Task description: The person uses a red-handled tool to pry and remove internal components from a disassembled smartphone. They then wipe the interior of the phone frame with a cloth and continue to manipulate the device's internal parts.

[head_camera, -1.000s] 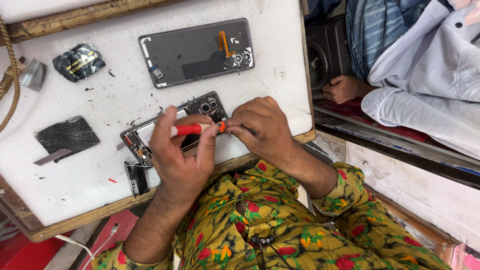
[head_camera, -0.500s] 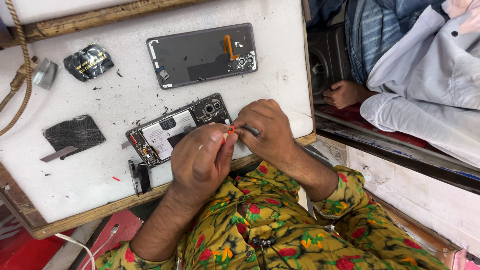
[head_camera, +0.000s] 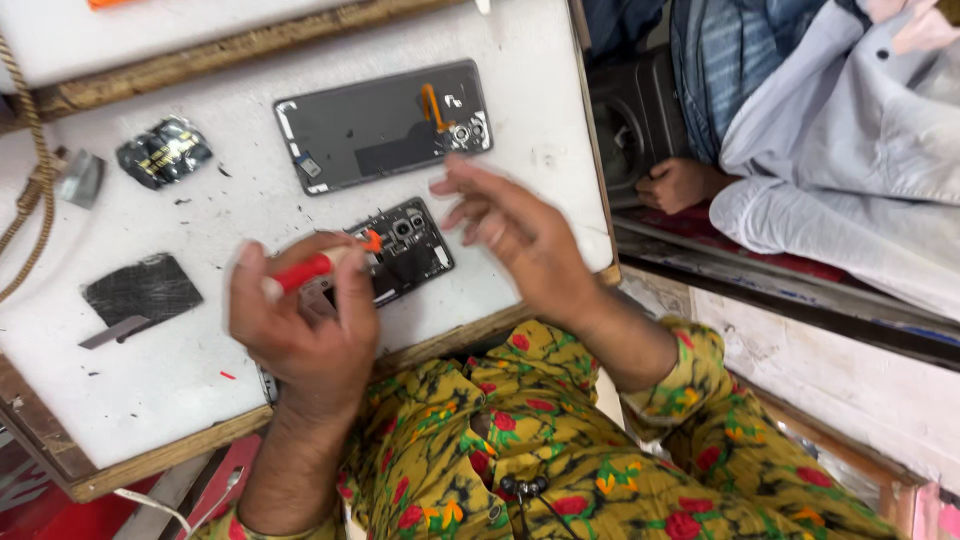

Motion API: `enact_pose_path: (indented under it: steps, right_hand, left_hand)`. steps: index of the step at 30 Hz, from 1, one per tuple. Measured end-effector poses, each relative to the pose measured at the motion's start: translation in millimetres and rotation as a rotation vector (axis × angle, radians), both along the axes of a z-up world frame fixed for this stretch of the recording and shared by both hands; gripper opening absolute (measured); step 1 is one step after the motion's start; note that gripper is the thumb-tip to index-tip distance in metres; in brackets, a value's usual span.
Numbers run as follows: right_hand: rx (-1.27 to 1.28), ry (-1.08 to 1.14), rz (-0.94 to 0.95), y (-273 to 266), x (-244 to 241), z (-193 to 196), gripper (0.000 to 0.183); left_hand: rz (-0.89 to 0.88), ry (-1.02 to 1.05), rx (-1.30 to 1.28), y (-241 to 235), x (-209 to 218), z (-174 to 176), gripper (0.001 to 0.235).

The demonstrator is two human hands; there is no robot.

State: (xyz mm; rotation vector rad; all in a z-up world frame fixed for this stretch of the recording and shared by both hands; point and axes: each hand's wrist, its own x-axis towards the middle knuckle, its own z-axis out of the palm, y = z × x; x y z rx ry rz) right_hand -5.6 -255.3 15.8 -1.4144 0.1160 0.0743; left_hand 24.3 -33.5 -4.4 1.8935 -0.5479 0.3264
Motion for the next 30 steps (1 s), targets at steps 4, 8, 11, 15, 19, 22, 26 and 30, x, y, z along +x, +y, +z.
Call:
enact_pose_path:
  steps: [4,8,11,15,19,22,26,30]
  right_hand:
    - [0.086,0.135,-0.089,-16.4,7.5,4.0,0.039]
    - [-0.935,-0.318,0.032,-7.8,-4.2,2.3,0.028]
    - [-1.064,-0.395,0.095,-2.6,-15.8,-5.3,0.028]
    - [-1.059,-0.366,0.054,-5.0,-21.6,-10.2,0.029]
    - [-1.062,-0.312,-0.068,-10.1,-24.0,-9.2,0.028]
    - [-1.084,-0.277,-0.074,-18.0,-23.4,-8.4,0.028]
    - [-1.111,-0.282,-0.102,-24.4,-24.7,-9.9,0.029]
    - [-1.147,-0.281,-0.026,-18.7,-34.2,-8.9,0.035]
  left_hand:
    - [-0.033,0.024,0.003,1.6,-0.8,-4.3,0.062]
    - [-0.097,-0.132,0.119,-9.2,6.9,1.3,0.068]
    - [-0.118,-0.19,0.16,-11.6,7.4,-1.1,0.069]
    - [-0.128,-0.21,0.169,-11.1,8.5,-8.2,0.069]
    - [-0.152,-0.229,0.177,-13.5,8.4,-9.5,0.067]
    - [-0.175,-0.241,0.166,-18.5,10.8,-5.0,0.066]
    - [-0.289,-0.224,0.189,-22.1,15.0,10.4,0.061]
    - [-0.342,-0.265,0.322,-20.1,13.7,32.0,0.052]
